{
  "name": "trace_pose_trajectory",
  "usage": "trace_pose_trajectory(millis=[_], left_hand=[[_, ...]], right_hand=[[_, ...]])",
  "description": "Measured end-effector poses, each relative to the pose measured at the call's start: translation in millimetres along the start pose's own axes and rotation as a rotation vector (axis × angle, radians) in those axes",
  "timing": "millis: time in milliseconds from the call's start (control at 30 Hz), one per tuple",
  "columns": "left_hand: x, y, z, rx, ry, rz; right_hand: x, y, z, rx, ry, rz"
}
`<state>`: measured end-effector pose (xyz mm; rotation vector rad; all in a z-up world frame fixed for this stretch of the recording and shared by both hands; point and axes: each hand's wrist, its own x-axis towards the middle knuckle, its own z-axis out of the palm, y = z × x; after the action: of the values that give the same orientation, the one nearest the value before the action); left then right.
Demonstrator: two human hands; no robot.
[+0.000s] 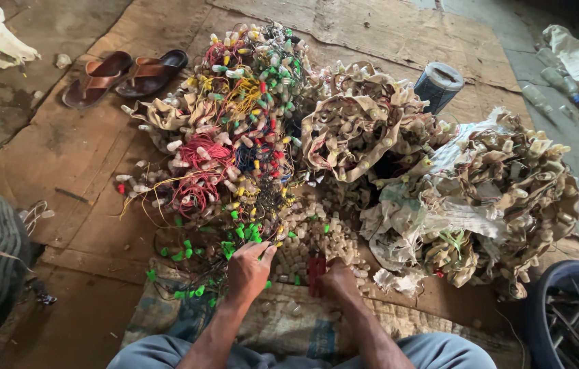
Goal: The person sits on the floor and uses pliers to cut and remove small plastic light bulbs from tangled strings. The removed bulbs are dropped onto a pile on the floor, and the bare wires are set aside.
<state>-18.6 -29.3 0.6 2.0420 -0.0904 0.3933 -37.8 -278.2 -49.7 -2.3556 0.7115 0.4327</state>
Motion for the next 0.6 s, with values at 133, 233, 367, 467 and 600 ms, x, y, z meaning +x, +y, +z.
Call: trace_pose_trajectory(millis=[133, 233, 367, 467, 600], left_hand=[[0, -2, 0, 0.016, -0.026, 0.001], [1, -1, -2, -0.022, -0.019, 0.035], [9, -1, -9, -0.069, -0.032, -0.031], [14, -5, -16, -0.012, 0.029, 0.024], [23, -9, -25, -0.005, 0.059, 0.031]], right_hand=[[27, 20, 19, 0.532, -0.331, -0.012], [37, 23, 24, 0.821, -0.445, 0.149], [17, 3, 14, 0.883, -0.491, 0.083], [-16, -16, 1, 0.672, -0.404, -0.044], [-49, -39, -12, 0.429, -0.399, -0.181]])
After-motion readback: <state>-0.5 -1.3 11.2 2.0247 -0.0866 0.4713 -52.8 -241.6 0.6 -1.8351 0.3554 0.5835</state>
